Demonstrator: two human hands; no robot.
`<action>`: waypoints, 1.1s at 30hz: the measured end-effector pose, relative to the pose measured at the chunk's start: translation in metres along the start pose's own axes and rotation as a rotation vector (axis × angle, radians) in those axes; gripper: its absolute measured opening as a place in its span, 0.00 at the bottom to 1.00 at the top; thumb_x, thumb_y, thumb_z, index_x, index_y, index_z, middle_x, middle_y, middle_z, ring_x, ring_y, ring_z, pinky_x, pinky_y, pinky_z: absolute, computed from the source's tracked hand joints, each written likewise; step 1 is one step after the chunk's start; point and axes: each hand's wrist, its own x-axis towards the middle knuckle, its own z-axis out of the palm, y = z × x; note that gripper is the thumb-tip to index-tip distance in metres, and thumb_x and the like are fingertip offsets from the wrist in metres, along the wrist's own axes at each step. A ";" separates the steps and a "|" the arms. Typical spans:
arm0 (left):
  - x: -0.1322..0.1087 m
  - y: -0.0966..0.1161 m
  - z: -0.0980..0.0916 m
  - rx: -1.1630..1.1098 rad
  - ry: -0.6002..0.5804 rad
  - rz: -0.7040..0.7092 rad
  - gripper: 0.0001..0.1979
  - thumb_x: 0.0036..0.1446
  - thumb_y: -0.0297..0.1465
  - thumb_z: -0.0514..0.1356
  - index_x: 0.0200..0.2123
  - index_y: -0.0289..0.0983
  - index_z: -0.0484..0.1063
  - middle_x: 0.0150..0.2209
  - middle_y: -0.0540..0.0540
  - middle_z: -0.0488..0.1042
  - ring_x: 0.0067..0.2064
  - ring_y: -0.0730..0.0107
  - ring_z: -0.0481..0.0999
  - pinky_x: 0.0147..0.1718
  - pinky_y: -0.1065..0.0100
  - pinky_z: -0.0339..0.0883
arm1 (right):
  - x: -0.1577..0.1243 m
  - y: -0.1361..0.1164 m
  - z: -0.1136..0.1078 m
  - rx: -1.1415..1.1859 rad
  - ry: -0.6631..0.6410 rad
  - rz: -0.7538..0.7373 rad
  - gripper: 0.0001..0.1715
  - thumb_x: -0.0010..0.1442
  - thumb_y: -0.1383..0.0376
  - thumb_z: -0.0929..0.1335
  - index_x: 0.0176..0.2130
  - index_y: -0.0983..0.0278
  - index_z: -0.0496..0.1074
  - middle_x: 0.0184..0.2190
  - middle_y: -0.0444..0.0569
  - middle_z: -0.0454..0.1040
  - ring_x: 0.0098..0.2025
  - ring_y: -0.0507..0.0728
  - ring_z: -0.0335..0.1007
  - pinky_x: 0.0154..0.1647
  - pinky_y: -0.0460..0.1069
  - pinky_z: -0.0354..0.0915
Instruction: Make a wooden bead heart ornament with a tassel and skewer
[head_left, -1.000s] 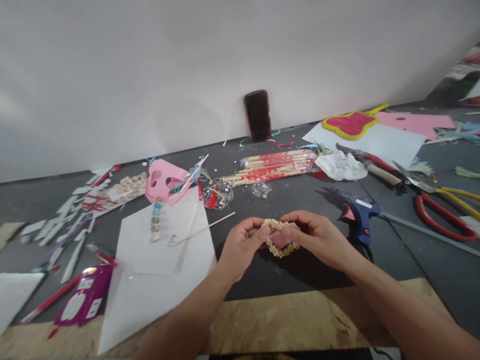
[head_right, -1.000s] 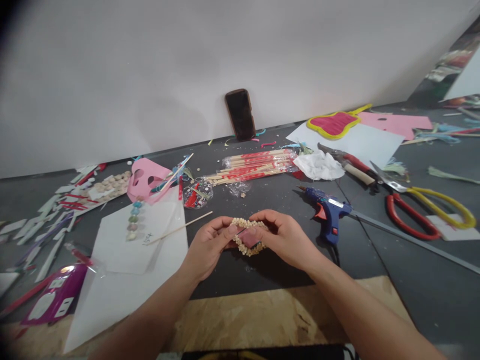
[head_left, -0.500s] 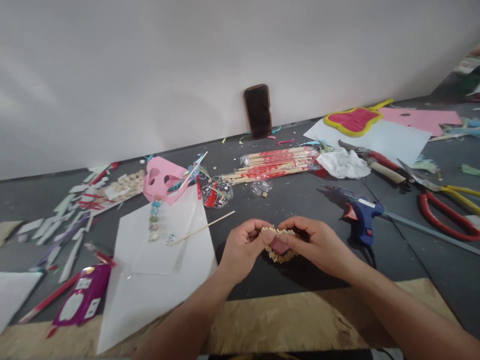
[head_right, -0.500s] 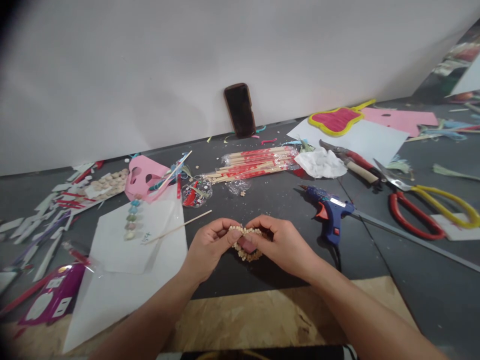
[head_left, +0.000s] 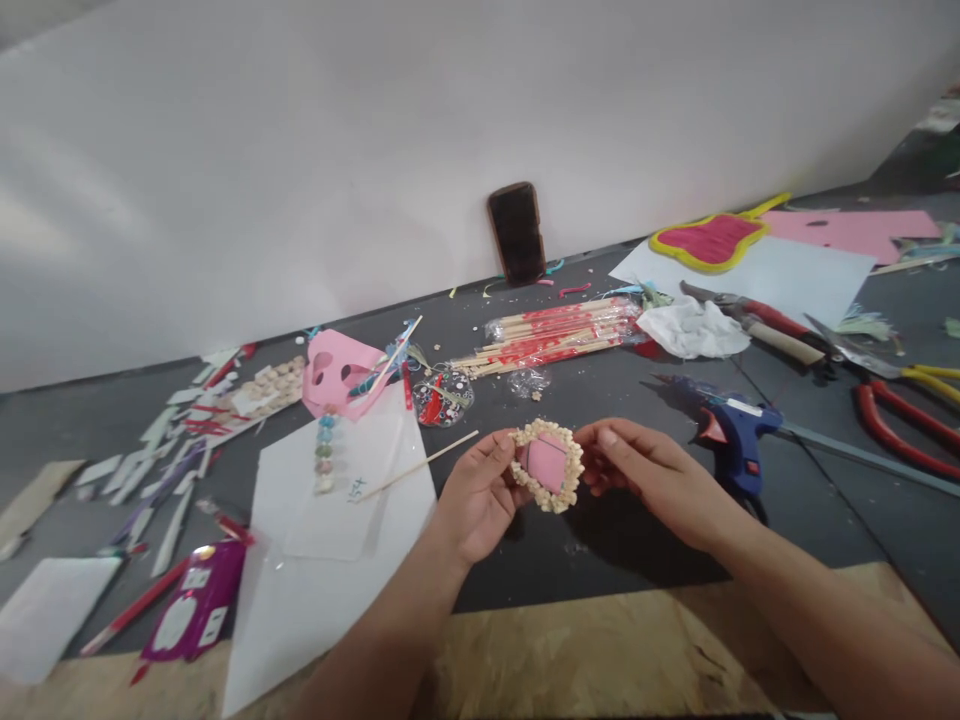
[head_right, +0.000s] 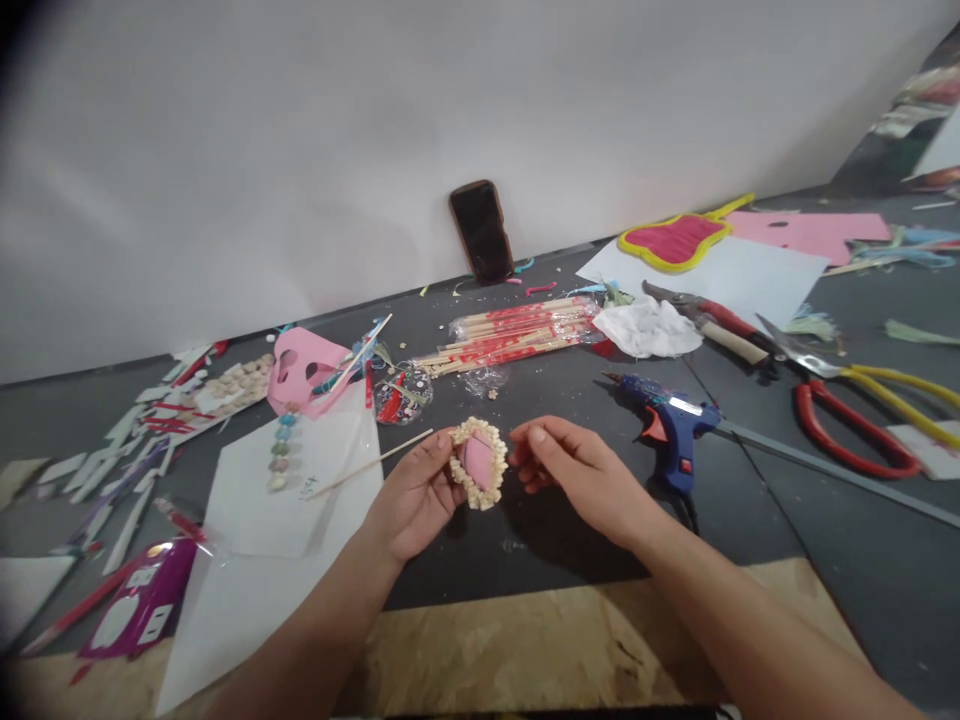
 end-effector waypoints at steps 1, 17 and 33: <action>0.000 0.001 0.000 -0.030 -0.013 -0.010 0.11 0.50 0.31 0.66 0.35 0.33 0.72 0.30 0.49 0.75 0.28 0.75 0.75 0.27 0.75 0.72 | -0.001 0.000 0.001 -0.042 -0.002 -0.032 0.20 0.57 0.51 0.66 0.40 0.63 0.71 0.31 0.48 0.73 0.30 0.52 0.68 0.32 0.47 0.68; -0.006 -0.004 -0.004 -0.263 -0.220 -0.223 0.06 0.52 0.27 0.63 0.36 0.39 0.74 0.37 0.51 0.78 0.39 0.74 0.78 0.40 0.74 0.73 | -0.015 -0.001 0.014 -0.496 0.003 -0.669 0.11 0.60 0.67 0.66 0.44 0.60 0.70 0.37 0.47 0.73 0.34 0.50 0.67 0.35 0.45 0.65; -0.003 -0.010 0.003 -0.119 -0.096 -0.133 0.07 0.52 0.29 0.64 0.35 0.36 0.71 0.34 0.50 0.76 0.32 0.74 0.78 0.30 0.75 0.74 | -0.017 -0.001 0.016 -0.425 -0.047 -0.570 0.09 0.60 0.66 0.66 0.43 0.61 0.70 0.35 0.46 0.71 0.32 0.49 0.64 0.31 0.43 0.62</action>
